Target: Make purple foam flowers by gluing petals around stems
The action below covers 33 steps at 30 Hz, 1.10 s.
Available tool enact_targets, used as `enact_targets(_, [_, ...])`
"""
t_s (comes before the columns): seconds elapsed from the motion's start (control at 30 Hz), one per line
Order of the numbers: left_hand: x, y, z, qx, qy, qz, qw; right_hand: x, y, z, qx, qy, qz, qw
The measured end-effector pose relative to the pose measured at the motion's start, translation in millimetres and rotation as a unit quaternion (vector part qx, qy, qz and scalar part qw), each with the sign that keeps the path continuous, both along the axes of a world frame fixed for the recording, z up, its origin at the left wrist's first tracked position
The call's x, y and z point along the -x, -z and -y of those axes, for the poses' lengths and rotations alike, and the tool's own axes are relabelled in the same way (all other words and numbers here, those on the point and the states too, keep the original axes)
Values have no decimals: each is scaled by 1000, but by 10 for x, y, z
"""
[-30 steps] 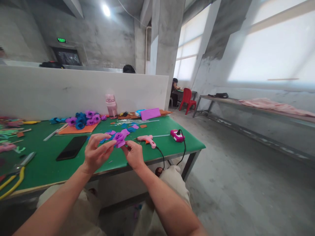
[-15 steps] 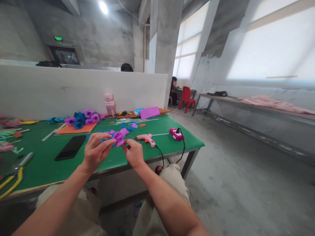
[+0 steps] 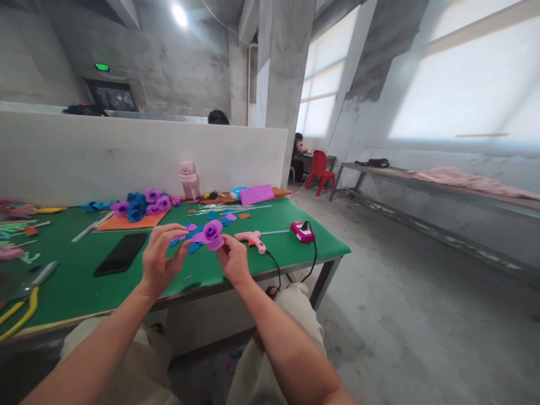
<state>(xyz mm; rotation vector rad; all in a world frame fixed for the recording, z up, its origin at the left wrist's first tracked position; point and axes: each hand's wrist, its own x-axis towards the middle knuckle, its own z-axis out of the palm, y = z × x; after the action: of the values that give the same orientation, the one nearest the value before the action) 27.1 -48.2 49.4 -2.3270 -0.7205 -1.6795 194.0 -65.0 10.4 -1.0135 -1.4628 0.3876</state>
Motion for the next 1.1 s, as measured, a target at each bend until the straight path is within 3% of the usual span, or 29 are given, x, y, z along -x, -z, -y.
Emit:
enact_targets(0.13, [-43,47,-67,102,69,-24,992,-29,24,-18,24,-90,-20,995])
enact_targets(0.37, [-102,129,-120,247,179,-38,952,-3,24,-28,69,-190,-52,978])
enact_targets(0.43, [-115,122,-105,321,210,-25,923,3,-1,-21,99,-224,-84,966])
enact_targets(0.6, [-150,113,-50,481,311,67,817,-15,-26,-13,181,-297,-146,926])
enact_targets(0.9, [-115,168,-106,538,312,116,774,-91,-42,2,239,-372,-136,886])
enact_targets(1.0, [-125,189,-140,542,311,128,770,-101,-51,-3,237,-348,-117,900])
enact_targets(1.1, [-147,182,-171,508,263,184,800,-103,-53,-39,230,-259,-107,932])
